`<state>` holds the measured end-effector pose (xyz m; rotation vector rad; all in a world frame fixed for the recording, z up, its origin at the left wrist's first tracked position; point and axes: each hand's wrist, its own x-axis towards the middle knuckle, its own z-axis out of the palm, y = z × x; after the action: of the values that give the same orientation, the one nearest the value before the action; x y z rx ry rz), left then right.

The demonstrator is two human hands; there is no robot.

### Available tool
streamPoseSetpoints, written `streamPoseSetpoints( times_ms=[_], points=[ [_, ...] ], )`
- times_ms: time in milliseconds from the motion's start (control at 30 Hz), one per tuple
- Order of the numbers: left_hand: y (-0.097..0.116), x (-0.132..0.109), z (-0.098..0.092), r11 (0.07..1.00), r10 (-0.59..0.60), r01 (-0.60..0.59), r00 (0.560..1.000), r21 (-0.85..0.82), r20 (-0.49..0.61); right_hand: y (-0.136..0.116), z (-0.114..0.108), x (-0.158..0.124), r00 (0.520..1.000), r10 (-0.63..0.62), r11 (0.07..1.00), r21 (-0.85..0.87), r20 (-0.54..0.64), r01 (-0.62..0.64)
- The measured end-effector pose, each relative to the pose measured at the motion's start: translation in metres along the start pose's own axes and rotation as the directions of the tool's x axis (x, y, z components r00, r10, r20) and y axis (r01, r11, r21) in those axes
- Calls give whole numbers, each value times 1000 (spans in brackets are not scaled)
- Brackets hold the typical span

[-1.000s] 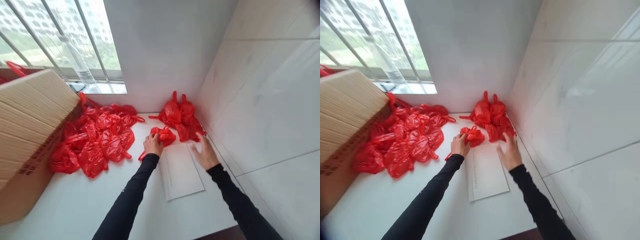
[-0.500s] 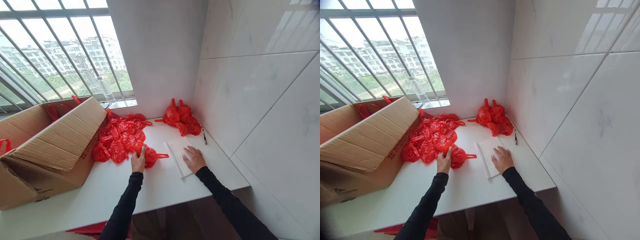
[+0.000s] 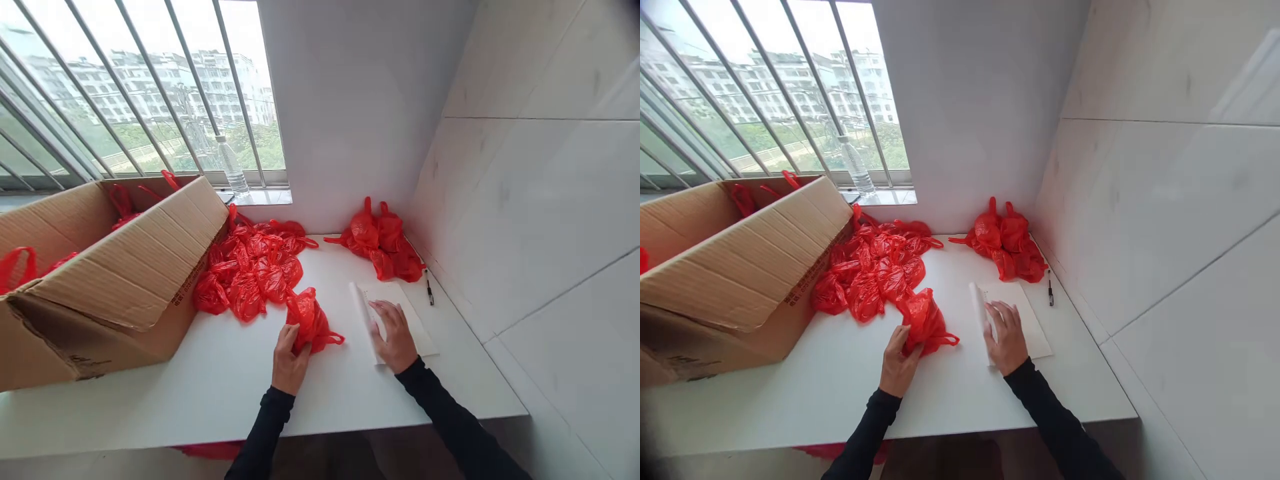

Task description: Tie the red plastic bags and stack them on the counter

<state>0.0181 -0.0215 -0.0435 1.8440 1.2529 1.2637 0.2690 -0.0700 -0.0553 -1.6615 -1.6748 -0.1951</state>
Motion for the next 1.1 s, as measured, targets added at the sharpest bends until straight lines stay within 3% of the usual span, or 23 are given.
streamPoseSetpoints(
  times_ms=[100,200,333,467,533,600,733,833,900,967,1033,1100],
  points=[
    [-2,-7,1,998,55,-55,998,38,9,-46,10,16,963,-267,949,182,28,258],
    [-3,-10,2,993,64,-67,998,97,28,-69,19,31,938,-337,907,294,80,301],
    [-5,-12,-3,988,63,-54,996,146,-57,-57,21,36,981,-172,924,358,85,131],
    [-2,-18,-16,991,39,-15,983,132,-181,-45,2,38,994,80,937,336,79,-102],
    [4,-20,-24,992,34,-13,984,122,-176,-52,-8,42,992,61,929,358,107,-95],
    [12,-20,-32,990,60,-43,990,132,-130,-66,-13,46,986,-57,910,414,159,-15],
    [21,-18,-46,983,85,-77,995,167,-45,-86,-7,49,943,-204,888,455,263,65],
    [13,-14,-56,988,-80,97,986,116,-144,-83,-1,51,950,-104,889,456,294,-44],
    [6,-10,-62,951,-299,308,929,7,-219,-79,-3,53,954,55,877,442,295,-187],
    [4,-5,-66,897,-442,436,870,-77,-217,-77,-7,56,934,205,843,432,294,-321],
    [9,0,-67,917,-395,397,899,-29,-188,-80,-11,60,910,258,808,444,324,-387],
    [18,5,-65,964,-232,247,962,96,-143,-86,-11,63,898,211,798,463,385,-386]
  ],
)
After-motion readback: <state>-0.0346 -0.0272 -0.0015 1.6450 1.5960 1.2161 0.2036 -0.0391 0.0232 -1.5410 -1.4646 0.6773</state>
